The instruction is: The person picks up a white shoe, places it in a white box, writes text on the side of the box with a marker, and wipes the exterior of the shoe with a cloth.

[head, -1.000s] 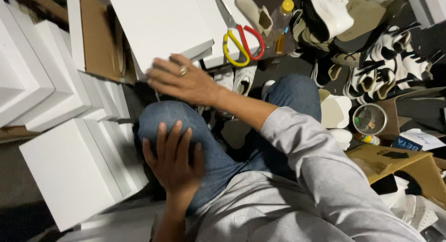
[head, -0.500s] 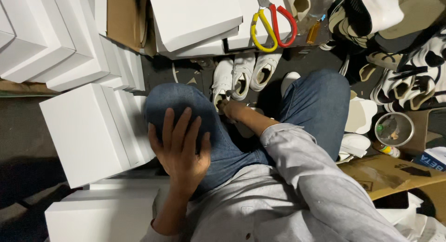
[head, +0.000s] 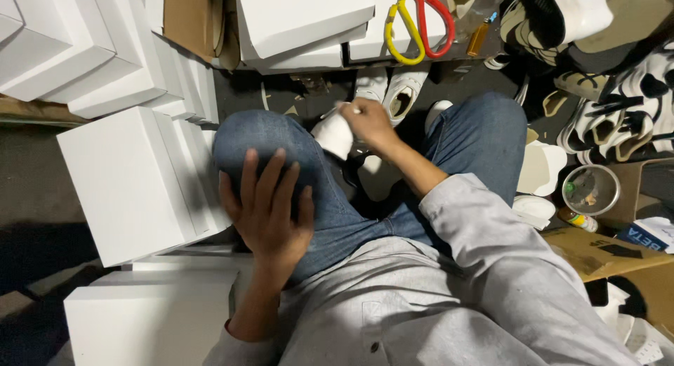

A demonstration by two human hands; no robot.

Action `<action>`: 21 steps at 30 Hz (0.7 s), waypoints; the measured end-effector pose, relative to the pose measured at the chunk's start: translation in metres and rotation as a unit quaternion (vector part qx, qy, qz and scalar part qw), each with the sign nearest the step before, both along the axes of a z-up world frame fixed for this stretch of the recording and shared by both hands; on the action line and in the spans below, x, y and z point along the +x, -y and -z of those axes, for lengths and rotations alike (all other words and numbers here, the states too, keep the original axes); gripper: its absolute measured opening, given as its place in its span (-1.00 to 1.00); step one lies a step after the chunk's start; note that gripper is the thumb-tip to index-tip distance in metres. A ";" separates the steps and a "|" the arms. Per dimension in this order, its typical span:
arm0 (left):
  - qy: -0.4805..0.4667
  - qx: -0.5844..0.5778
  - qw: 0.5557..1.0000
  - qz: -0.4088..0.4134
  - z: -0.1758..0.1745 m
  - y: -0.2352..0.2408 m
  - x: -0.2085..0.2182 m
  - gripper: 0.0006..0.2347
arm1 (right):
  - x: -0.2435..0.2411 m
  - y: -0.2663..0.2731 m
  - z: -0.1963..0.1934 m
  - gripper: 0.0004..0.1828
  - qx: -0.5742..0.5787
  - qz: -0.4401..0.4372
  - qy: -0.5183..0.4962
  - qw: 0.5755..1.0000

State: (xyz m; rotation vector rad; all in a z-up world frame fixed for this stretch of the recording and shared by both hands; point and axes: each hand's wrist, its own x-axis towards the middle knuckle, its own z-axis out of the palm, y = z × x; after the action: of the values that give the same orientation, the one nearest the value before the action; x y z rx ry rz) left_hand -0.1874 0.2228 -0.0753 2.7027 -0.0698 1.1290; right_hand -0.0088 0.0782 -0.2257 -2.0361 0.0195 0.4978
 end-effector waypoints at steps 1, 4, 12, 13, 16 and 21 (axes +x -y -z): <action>0.002 -0.002 1.000 0.003 0.001 -0.001 -0.002 -0.79 | 0.000 0.015 0.005 -0.65 -0.002 0.003 0.002 1.000; 0.017 -0.018 0.999 0.034 0.000 0.005 -0.003 -0.79 | -0.010 0.058 -0.007 -0.74 0.233 0.221 -0.077 0.944; -0.328 -0.708 0.569 0.260 0.061 0.062 0.020 -0.41 | -0.139 0.096 -0.161 -0.74 0.165 -0.038 0.468 0.867; -0.346 -0.703 0.558 0.273 0.041 0.072 0.021 -0.41 | -0.149 0.091 -0.159 -0.74 0.150 -0.019 0.468 0.871; -0.401 -0.777 0.400 0.275 0.032 0.077 0.022 -0.50 | -0.168 0.095 -0.156 -0.82 0.141 -0.032 0.538 0.830; -0.420 -0.840 0.279 0.202 0.044 0.060 0.027 -0.30 | -0.157 0.186 -0.142 -0.67 0.094 0.070 0.464 0.878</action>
State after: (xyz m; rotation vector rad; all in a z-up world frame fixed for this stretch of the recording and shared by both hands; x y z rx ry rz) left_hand -0.1604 0.1625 -0.1193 0.6712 0.3627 -0.5815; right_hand -0.1660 -0.1073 -0.0836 -1.8737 -0.4408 -0.5802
